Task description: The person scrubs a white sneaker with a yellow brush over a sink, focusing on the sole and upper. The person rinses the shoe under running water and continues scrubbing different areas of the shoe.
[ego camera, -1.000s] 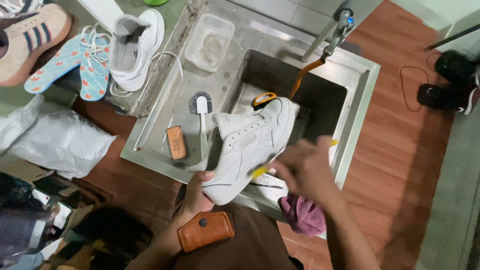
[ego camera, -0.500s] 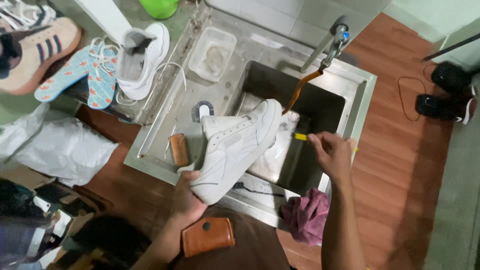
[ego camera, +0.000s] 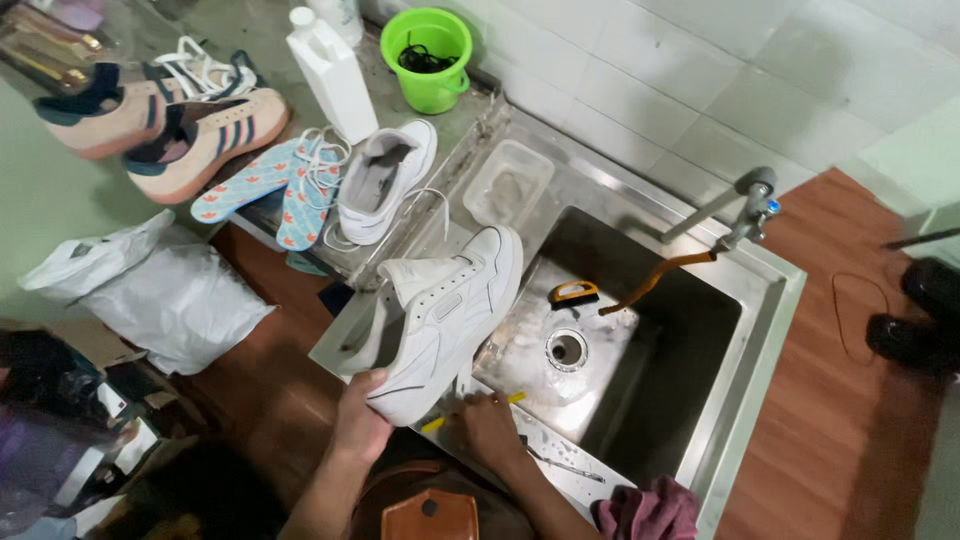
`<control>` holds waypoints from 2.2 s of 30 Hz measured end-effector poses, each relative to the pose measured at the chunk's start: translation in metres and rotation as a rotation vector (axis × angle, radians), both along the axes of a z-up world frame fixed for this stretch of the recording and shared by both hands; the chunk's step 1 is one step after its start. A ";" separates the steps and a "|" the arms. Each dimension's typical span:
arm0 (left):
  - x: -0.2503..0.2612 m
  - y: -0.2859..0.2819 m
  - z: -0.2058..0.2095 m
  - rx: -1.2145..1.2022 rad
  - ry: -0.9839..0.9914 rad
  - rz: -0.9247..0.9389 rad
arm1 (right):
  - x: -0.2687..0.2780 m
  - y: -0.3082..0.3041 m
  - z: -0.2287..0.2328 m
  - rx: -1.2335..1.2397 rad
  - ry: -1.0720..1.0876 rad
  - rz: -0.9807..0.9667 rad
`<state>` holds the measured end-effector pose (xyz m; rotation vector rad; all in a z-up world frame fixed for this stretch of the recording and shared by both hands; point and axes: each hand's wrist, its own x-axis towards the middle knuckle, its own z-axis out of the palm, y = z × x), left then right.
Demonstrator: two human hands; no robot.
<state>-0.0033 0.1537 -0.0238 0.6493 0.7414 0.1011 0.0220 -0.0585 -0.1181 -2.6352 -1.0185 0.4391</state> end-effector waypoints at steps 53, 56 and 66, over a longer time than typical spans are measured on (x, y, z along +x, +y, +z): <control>0.162 -0.196 -0.211 0.524 0.631 -0.667 | 0.062 -0.217 -0.066 0.648 0.876 -1.305; 0.154 -0.192 -0.212 0.543 0.639 -0.676 | 0.052 -0.201 -0.067 0.848 0.891 -1.342; 0.154 -0.196 -0.192 0.523 0.590 -0.701 | 0.054 -0.153 -0.026 1.131 0.822 -1.488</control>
